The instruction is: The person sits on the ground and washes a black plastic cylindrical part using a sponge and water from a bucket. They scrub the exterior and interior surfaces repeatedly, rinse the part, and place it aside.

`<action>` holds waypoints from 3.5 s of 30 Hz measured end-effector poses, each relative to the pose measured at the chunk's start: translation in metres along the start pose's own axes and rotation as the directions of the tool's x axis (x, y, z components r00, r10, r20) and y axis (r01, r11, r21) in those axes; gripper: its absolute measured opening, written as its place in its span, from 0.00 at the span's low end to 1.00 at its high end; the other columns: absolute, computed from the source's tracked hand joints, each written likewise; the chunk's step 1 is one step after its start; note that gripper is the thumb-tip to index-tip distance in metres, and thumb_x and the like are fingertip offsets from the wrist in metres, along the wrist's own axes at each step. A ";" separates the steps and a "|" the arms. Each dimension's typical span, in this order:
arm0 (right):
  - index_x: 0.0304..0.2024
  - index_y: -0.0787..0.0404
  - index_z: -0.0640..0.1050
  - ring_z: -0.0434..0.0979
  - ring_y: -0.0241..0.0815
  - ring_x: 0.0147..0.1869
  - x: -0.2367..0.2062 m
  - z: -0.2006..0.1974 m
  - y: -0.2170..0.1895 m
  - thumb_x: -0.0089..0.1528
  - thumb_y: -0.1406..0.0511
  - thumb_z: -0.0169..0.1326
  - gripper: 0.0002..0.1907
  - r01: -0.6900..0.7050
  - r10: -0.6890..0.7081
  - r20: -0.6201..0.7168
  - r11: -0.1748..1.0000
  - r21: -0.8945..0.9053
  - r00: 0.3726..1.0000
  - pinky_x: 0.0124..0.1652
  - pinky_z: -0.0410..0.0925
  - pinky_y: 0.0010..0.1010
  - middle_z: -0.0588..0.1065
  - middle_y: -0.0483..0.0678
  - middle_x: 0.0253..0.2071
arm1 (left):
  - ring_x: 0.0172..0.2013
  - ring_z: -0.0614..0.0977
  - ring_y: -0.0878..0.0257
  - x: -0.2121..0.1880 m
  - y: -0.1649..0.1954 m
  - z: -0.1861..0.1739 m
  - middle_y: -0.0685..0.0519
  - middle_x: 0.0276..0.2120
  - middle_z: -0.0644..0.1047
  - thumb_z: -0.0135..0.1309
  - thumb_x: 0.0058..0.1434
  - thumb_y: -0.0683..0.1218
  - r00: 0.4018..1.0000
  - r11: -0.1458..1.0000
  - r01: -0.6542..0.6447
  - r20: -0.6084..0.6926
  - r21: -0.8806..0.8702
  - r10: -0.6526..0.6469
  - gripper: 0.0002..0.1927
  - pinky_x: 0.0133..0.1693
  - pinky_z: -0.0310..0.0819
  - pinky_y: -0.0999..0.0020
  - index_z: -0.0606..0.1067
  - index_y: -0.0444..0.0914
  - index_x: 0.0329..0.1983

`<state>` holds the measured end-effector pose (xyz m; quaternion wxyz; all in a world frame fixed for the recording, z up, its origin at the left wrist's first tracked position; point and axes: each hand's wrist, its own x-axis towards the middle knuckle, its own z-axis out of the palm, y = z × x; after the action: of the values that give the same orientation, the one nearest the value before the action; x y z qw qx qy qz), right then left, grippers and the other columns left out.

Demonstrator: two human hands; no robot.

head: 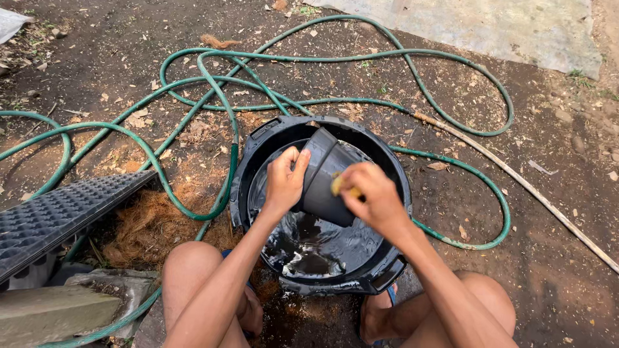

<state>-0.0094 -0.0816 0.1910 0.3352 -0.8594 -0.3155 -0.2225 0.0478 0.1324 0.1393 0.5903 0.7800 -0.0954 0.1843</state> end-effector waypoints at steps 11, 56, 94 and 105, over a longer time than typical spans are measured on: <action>0.35 0.63 0.77 0.82 0.48 0.48 -0.004 -0.015 -0.004 0.55 0.71 0.63 0.08 -0.028 0.027 0.062 1.000 0.006 0.998 0.46 0.74 0.34 0.79 0.50 0.46 | 0.21 0.59 0.69 0.004 0.005 -0.010 0.51 0.16 0.59 0.56 0.67 0.51 0.991 0.996 0.053 -0.130 0.070 -0.043 0.24 0.23 0.55 0.63 0.64 0.34 0.22; 0.38 0.64 0.78 0.81 0.49 0.48 -0.002 -0.003 -0.007 0.58 0.73 0.61 0.07 -0.056 0.055 -0.037 0.997 -0.047 0.998 0.47 0.74 0.36 0.79 0.52 0.45 | 0.22 0.61 0.74 0.024 -0.032 -0.023 0.61 0.16 0.63 0.60 0.64 0.54 0.982 0.980 0.173 -0.057 -0.095 -0.179 0.27 0.23 0.54 0.67 0.63 0.37 0.17; 0.37 0.66 0.75 0.76 0.52 0.53 -0.005 0.009 -0.023 0.57 0.74 0.61 0.09 0.037 -0.038 0.123 0.999 0.010 0.992 0.48 0.73 0.35 0.76 0.54 0.49 | 0.21 0.61 0.70 0.019 -0.036 -0.025 0.56 0.14 0.62 0.61 0.61 0.57 0.955 0.956 0.286 -0.103 0.068 -0.279 0.29 0.23 0.57 0.65 0.62 0.37 0.16; 0.37 0.66 0.74 0.77 0.52 0.51 0.002 0.008 -0.014 0.57 0.74 0.59 0.08 0.029 -0.027 0.067 0.999 -0.040 0.997 0.49 0.72 0.37 0.77 0.52 0.45 | 0.22 0.60 0.74 0.017 -0.038 -0.020 0.63 0.17 0.62 0.61 0.64 0.52 0.941 0.930 0.322 -0.046 -0.179 -0.335 0.27 0.23 0.54 0.69 0.61 0.40 0.16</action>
<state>-0.0165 -0.0670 0.1926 0.3038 -0.8685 -0.3339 -0.2047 0.0736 0.1637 0.1177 0.6800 0.7246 0.0436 0.1037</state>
